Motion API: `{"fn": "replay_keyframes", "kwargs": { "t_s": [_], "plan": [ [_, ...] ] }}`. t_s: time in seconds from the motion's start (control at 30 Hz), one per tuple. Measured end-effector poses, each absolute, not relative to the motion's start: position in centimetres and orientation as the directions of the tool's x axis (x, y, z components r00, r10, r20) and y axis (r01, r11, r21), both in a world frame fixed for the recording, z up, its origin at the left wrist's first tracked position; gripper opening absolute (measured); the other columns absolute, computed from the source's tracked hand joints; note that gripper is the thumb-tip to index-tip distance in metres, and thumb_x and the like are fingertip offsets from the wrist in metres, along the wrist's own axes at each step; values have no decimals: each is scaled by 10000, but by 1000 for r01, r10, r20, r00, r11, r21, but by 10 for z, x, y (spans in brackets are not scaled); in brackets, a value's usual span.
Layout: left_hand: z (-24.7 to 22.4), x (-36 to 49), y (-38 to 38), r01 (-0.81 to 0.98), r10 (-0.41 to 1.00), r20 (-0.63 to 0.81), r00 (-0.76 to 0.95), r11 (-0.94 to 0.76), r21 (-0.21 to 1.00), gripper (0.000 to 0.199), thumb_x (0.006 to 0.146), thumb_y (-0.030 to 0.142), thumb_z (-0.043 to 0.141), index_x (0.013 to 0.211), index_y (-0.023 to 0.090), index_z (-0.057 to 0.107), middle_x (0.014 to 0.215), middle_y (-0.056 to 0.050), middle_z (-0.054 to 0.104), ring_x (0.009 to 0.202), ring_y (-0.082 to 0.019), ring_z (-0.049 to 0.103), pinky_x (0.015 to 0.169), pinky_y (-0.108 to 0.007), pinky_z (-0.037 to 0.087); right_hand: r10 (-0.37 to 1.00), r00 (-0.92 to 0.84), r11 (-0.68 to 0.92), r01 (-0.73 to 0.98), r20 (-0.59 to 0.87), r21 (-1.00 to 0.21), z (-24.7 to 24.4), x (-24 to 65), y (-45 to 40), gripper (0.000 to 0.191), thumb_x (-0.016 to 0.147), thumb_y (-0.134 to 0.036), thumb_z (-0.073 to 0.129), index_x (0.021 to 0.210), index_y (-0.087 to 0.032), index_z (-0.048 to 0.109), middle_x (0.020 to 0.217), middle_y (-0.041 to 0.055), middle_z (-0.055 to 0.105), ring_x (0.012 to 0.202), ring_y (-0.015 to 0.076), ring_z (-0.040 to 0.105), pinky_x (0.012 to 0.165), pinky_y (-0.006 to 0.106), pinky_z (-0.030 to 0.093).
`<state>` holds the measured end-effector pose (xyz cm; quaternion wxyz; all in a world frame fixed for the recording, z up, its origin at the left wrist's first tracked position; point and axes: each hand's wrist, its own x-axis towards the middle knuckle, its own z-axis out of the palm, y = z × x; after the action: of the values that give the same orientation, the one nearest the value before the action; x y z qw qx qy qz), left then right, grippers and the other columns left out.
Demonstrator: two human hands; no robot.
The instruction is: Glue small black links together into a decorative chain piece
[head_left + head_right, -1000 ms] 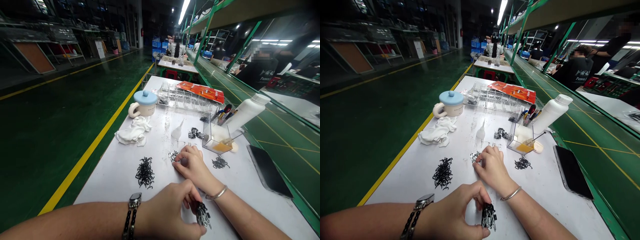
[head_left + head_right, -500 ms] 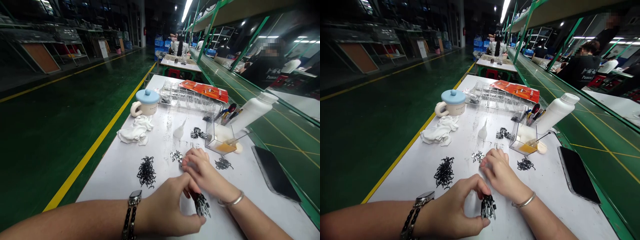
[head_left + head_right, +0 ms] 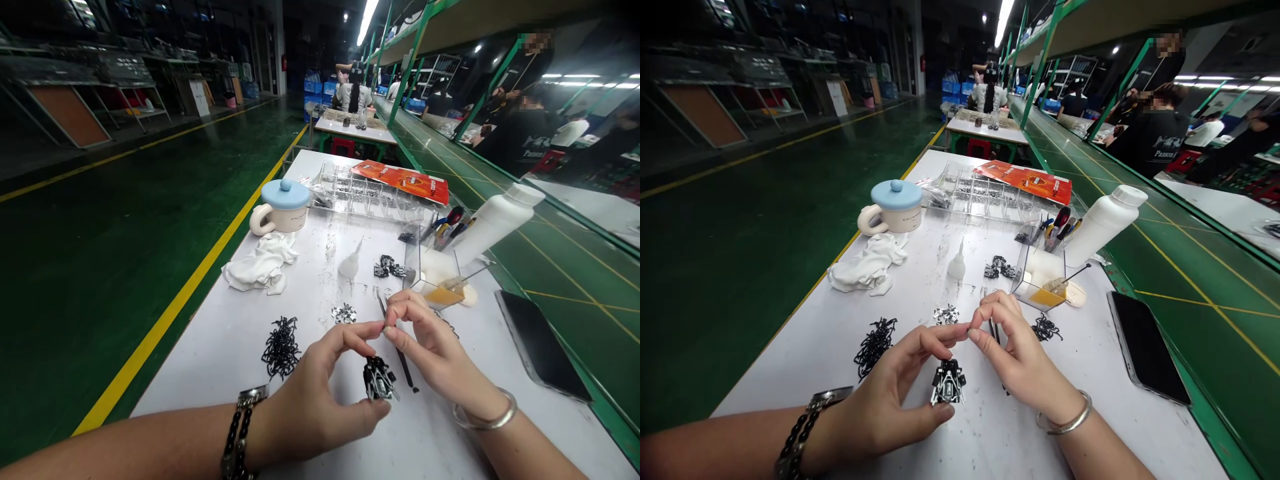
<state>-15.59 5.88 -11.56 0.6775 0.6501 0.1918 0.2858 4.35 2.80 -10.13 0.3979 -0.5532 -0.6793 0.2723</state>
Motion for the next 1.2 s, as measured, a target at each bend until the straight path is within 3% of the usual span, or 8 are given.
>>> {"fn": "replay_keyframes", "kwargs": {
  "t_s": [0.17, 0.3, 0.53, 0.63, 0.77, 0.83, 1.0, 1.2],
  "plan": [
    [-122, -153, 60, -260, 644, 114, 757, 137, 956, 336, 731, 150, 695, 948, 219, 448, 1431, -96, 383, 1351, -245, 296, 1125, -475, 179, 790, 41, 336, 806, 612, -488, -110, 33, 27, 91, 818, -151, 609, 874, -222, 607, 844, 32, 501, 836, 182, 465, 742, 361, 371],
    [-122, -153, 60, -245, 642, 104, 759, 134, 960, 345, 727, 135, 695, 951, 222, 448, 1441, -94, 371, 1346, -250, 309, 1125, -495, 175, 725, -9, 349, 867, 688, -356, -109, 30, 26, 130, 783, -139, 651, 892, -211, 642, 839, 46, 528, 800, 187, 477, 695, 367, 377],
    [-120, -152, 62, -262, 613, 172, 771, 59, 963, 351, 727, 96, 674, 948, 222, 432, 1427, -83, 386, 1339, -230, 322, 1135, -471, 188, 745, 17, 359, 832, 667, -423, -108, 33, 28, 133, 778, -149, 665, 890, -219, 656, 813, 35, 563, 794, 178, 509, 716, 357, 411],
    [-119, -151, 63, -257, 632, 183, 753, 26, 966, 360, 717, 83, 671, 946, 218, 427, 1383, -86, 422, 1315, -225, 356, 1118, -450, 248, 783, 78, 352, 762, 617, -543, -106, 37, 27, 129, 774, -164, 670, 879, -239, 659, 832, 34, 575, 815, 183, 522, 718, 353, 420],
    [-116, -150, 63, -209, 727, 160, 668, -24, 978, 328, 734, 77, 644, 951, 214, 441, 1132, -52, 560, 1126, -177, 524, 1026, -382, 385, 895, 153, 343, 359, 418, -868, -100, 41, 23, 87, 769, -214, 686, 841, -261, 669, 802, 22, 565, 769, 156, 539, 642, 288, 451],
    [-115, -150, 64, -180, 746, 131, 653, -15, 984, 305, 747, 89, 639, 959, 212, 457, 1028, -27, 587, 1033, -154, 566, 976, -345, 425, 950, 105, 275, 152, 293, -949, -98, 39, 21, 78, 751, -244, 707, 824, -263, 684, 782, 19, 545, 718, 134, 526, 594, 252, 445],
    [-114, -151, 65, -154, 760, 59, 647, 55, 987, 313, 737, 114, 669, 965, 203, 474, 984, -7, 604, 984, -131, 578, 926, -280, 454, 999, -29, 20, -116, 24, -993, -99, 26, 21, 100, 691, -274, 757, 778, -258, 710, 795, 14, 475, 706, 112, 485, 568, 217, 423],
    [-113, -151, 64, -170, 750, 49, 660, 86, 982, 322, 749, 146, 690, 998, 215, 499, 979, 11, 621, 968, -112, 582, 907, -246, 464, 993, -85, -101, -198, -85, -975, -103, 23, 23, 99, 682, -288, 761, 757, -255, 705, 794, 7, 449, 737, 120, 477, 601, 231, 424]
  ]
}}
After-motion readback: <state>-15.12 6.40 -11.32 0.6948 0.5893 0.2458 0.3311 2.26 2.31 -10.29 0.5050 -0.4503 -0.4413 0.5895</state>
